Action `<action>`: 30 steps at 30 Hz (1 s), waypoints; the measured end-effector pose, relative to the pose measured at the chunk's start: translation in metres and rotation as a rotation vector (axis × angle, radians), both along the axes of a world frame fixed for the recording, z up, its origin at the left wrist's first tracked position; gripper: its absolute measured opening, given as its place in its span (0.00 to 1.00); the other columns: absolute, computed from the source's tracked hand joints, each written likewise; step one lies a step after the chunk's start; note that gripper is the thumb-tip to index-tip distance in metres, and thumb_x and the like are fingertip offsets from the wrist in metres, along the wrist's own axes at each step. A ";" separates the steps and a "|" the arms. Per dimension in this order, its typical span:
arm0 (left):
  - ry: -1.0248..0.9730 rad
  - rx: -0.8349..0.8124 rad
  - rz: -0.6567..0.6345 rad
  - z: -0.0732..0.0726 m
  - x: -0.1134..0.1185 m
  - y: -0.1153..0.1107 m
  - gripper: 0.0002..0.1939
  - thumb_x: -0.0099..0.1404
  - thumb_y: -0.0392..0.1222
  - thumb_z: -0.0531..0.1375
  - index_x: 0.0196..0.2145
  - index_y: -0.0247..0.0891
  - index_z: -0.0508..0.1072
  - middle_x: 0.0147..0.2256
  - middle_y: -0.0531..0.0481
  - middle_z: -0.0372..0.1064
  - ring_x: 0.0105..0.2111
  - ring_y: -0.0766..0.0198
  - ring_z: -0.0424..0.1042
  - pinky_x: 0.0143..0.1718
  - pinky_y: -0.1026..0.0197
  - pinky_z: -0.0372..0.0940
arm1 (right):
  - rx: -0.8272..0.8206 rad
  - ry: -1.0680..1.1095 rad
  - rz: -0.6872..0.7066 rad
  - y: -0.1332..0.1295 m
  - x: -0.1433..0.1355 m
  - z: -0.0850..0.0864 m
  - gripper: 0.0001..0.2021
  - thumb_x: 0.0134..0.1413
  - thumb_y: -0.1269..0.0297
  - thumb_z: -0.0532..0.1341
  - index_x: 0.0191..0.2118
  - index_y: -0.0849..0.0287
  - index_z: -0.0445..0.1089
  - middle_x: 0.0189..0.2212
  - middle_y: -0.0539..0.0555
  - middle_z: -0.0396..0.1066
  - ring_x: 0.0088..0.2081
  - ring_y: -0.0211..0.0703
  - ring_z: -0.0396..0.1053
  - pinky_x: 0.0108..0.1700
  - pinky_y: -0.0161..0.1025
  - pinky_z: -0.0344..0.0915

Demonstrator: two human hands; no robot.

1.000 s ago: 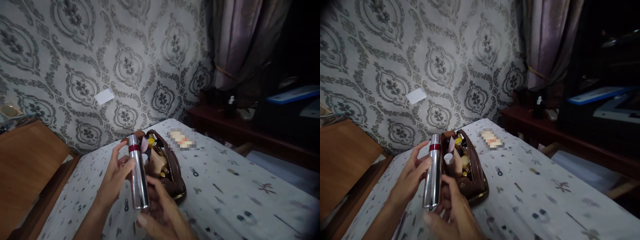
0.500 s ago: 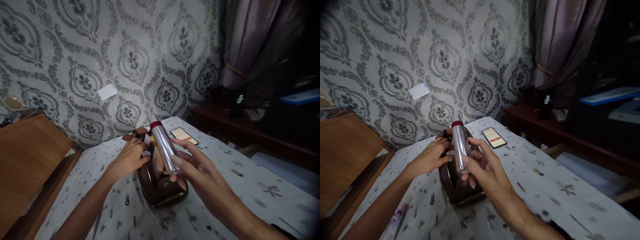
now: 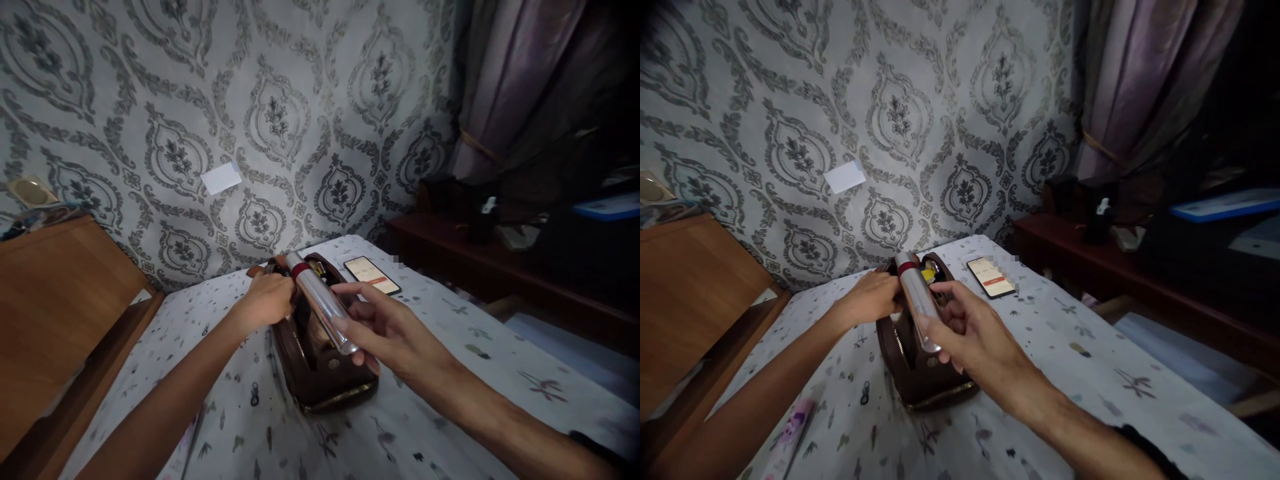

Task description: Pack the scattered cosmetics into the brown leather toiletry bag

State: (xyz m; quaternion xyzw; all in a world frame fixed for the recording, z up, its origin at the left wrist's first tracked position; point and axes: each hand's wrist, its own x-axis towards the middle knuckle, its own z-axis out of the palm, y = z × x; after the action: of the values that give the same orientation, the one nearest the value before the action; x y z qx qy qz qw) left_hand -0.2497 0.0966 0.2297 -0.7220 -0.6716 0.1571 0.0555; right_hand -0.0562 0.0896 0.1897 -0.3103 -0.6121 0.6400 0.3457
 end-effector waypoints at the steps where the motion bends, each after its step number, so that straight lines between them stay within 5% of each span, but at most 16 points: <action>1: -0.009 -0.001 -0.005 -0.001 -0.001 0.000 0.10 0.62 0.37 0.57 0.37 0.35 0.78 0.41 0.36 0.79 0.44 0.44 0.77 0.44 0.50 0.66 | 0.010 -0.019 0.003 0.000 -0.001 -0.001 0.32 0.44 0.45 0.66 0.52 0.57 0.62 0.24 0.44 0.65 0.19 0.35 0.64 0.17 0.30 0.57; 6: -0.049 0.027 -0.014 0.000 -0.007 -0.005 0.10 0.64 0.35 0.55 0.37 0.35 0.77 0.40 0.38 0.78 0.42 0.48 0.76 0.40 0.55 0.67 | 0.093 -0.129 -0.004 0.000 -0.003 -0.007 0.27 0.48 0.50 0.64 0.53 0.54 0.63 0.24 0.44 0.64 0.21 0.37 0.66 0.17 0.31 0.60; 14: -0.253 0.191 -0.023 -0.014 -0.025 -0.011 0.07 0.65 0.35 0.54 0.34 0.36 0.73 0.40 0.41 0.74 0.45 0.52 0.72 0.47 0.54 0.65 | 0.560 -0.406 -0.118 -0.012 -0.009 0.006 0.11 0.50 0.64 0.64 0.41 0.57 0.68 0.22 0.46 0.70 0.23 0.38 0.67 0.23 0.33 0.59; 20: -0.386 0.281 -0.039 -0.017 -0.031 -0.013 0.06 0.63 0.32 0.54 0.31 0.38 0.69 0.37 0.46 0.71 0.42 0.55 0.71 0.44 0.56 0.66 | 0.916 -0.588 -0.141 -0.019 -0.021 -0.008 0.17 0.53 0.66 0.66 0.48 0.60 0.66 0.37 0.57 0.78 0.33 0.51 0.77 0.31 0.41 0.71; 25: -0.470 0.330 -0.022 -0.018 -0.029 -0.018 0.06 0.64 0.33 0.55 0.29 0.40 0.65 0.38 0.47 0.70 0.43 0.56 0.70 0.45 0.56 0.66 | 1.104 -0.746 -0.118 -0.024 -0.035 -0.015 0.17 0.57 0.66 0.64 0.51 0.61 0.67 0.57 0.70 0.67 0.44 0.62 0.76 0.35 0.52 0.76; 30: -0.524 0.348 -0.018 -0.023 -0.031 -0.020 0.03 0.64 0.33 0.55 0.35 0.40 0.66 0.42 0.46 0.69 0.47 0.55 0.69 0.46 0.55 0.66 | 1.164 -0.772 -0.095 -0.024 -0.037 -0.017 0.12 0.58 0.69 0.62 0.48 0.60 0.69 0.56 0.69 0.67 0.48 0.60 0.74 0.37 0.50 0.77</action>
State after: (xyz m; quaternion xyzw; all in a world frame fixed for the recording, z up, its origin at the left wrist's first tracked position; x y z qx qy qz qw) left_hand -0.2803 0.0770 0.2071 -0.7236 -0.6732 -0.1522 0.0047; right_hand -0.0935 0.0653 0.1722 -0.3063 -0.9202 0.0362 0.2411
